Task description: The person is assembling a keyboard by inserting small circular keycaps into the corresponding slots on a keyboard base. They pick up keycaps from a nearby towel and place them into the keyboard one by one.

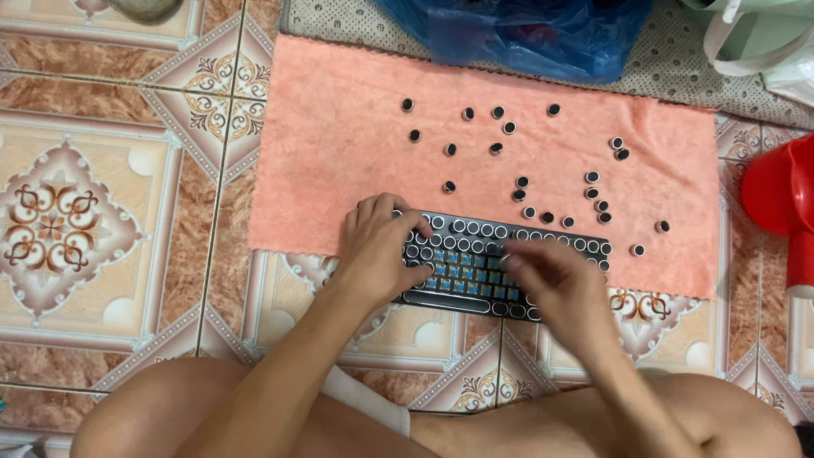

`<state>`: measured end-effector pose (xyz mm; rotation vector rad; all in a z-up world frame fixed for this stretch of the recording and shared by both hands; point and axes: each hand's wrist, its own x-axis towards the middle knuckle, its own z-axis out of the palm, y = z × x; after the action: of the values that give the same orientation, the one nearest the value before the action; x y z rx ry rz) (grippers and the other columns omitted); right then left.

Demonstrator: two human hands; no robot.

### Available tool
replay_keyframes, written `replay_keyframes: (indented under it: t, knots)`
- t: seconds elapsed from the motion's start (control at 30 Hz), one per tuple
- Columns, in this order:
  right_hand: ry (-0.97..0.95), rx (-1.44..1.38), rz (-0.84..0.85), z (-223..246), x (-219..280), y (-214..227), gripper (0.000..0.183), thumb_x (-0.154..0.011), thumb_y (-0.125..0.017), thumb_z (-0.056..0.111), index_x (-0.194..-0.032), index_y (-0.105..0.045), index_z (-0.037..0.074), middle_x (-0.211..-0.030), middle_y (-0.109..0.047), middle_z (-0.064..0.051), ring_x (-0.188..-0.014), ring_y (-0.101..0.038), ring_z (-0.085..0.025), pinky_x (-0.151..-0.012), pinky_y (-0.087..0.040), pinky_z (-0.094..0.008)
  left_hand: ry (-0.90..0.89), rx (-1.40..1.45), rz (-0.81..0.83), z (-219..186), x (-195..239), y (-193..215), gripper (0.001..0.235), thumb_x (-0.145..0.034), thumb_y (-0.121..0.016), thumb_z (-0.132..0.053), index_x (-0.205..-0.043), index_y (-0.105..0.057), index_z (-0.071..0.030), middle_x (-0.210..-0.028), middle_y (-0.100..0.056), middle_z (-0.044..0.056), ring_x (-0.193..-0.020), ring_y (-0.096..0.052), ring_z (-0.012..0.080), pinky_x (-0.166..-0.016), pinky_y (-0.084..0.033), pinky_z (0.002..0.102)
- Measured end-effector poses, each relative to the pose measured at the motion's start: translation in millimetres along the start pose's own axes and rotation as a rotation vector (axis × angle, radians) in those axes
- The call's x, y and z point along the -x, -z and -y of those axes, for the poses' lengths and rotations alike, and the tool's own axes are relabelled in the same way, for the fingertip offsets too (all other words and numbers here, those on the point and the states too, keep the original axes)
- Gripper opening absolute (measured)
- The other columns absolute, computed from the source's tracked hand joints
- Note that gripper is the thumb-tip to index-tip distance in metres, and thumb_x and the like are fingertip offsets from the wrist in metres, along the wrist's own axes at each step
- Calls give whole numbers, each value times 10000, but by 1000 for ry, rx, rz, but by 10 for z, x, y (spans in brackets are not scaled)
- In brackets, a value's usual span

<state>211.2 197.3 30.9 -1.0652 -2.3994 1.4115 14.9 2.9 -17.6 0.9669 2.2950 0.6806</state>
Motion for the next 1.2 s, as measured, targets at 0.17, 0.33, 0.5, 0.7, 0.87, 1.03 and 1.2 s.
replay_keyframes:
  t: [0.17, 0.33, 0.5, 0.7, 0.87, 1.03, 1.2]
  knots:
    - [-85, -9, 112, 206, 194, -466, 296, -919, -887, 29, -1177, -957, 154, -906, -906, -114, -872, -878, -266, -867, -695, -438, -5, 28, -9, 5, -8, 1, 520, -729, -989, -278, -1208, -789, -273, -1392, -581, 50, -1530, -464, 359, -1267, -343, 541]
    - [-168, 52, 132, 123, 180, -727, 219, -930, -932, 153, -1118, -974, 257, -656, -778, -29, -665, -735, -157, -713, -615, -344, 9, 24, 14, 39, -40, 13, 528, -738, -951, -248, -1237, -781, -274, -1412, -583, 49, -1545, -456, 350, -1271, -335, 534]
    - [-268, 114, 59, 127, 193, -832, 196, -873, -924, 182, -1020, -985, 297, -544, -688, -38, -571, -647, -181, -624, -547, -337, 14, 33, 47, -24, -30, 56, 644, -632, -968, -184, -1244, -792, -280, -1447, -574, 66, -1567, -429, 368, -1282, -316, 542]
    - [-201, 85, 28, 134, 165, -883, 199, -870, -905, 91, -1016, -979, 203, -707, -844, -53, -591, -600, -149, -605, -484, -312, 7, 33, 59, 27, -57, 4, 722, -561, -973, -152, -1244, -787, -291, -1435, -571, 53, -1571, -426, 363, -1285, -316, 537]
    - [-156, 154, 68, 178, 171, -870, 227, -889, -884, 123, -1046, -979, 257, -705, -799, -75, -642, -676, -221, -656, -554, -372, -3, 44, 54, 55, -83, -48, 735, -550, -984, -124, -1244, -796, -278, -1444, -571, 70, -1571, -425, 390, -1291, -310, 549]
    - [-186, 133, 27, 175, 209, -907, 222, -925, -872, 117, -1055, -980, 261, -855, -879, -69, -769, -771, -243, -754, -606, -363, 0, 50, 68, 22, -76, -11, 760, -533, -1002, -97, -1245, -799, -271, -1465, -564, 84, -1585, -409, 403, -1299, -291, 559]
    - [-46, 349, 103, 227, 113, -876, 216, -913, -924, 108, -1121, -904, 161, -966, -902, -94, -1060, -826, -443, -931, -659, -587, -1, 15, 79, 28, -80, -12, 794, -519, -1012, -96, -1259, -796, -284, -1474, -559, 71, -1585, -408, 390, -1304, -300, 539]
